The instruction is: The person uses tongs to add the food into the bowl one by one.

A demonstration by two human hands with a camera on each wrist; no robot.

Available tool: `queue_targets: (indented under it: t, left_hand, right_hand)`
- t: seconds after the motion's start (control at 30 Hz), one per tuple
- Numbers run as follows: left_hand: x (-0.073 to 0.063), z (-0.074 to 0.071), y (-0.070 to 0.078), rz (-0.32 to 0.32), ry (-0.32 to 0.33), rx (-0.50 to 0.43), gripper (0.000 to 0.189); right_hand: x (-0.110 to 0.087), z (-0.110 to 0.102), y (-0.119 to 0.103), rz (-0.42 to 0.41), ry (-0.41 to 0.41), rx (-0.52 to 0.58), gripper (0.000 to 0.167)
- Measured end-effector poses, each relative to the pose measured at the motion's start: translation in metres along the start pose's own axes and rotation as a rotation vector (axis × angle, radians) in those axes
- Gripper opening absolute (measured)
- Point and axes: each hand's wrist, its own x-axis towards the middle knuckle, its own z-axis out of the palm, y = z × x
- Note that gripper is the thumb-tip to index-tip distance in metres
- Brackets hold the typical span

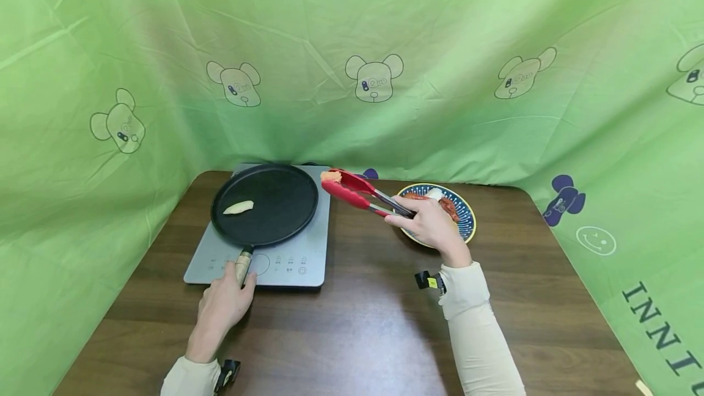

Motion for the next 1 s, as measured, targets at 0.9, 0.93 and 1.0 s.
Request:
queue_targets:
  t: [0.9, 0.93, 1.0]
  left_hand:
    - [0.0, 0.001, -0.001, 0.012, 0.011, 0.005, 0.06]
    - [0.0, 0.001, -0.001, 0.011, 0.009, 0.004, 0.061]
    - [0.0, 0.001, 0.0, 0.008, 0.007, 0.003, 0.061]
  right_hand:
    - [0.017, 0.031, -0.026, -0.07, -0.051, 0.007, 0.037]
    - [0.018, 0.032, -0.026, -0.071, -0.052, 0.002, 0.037]
    - [0.02, 0.034, -0.029, -0.073, -0.056, -0.007, 0.039]
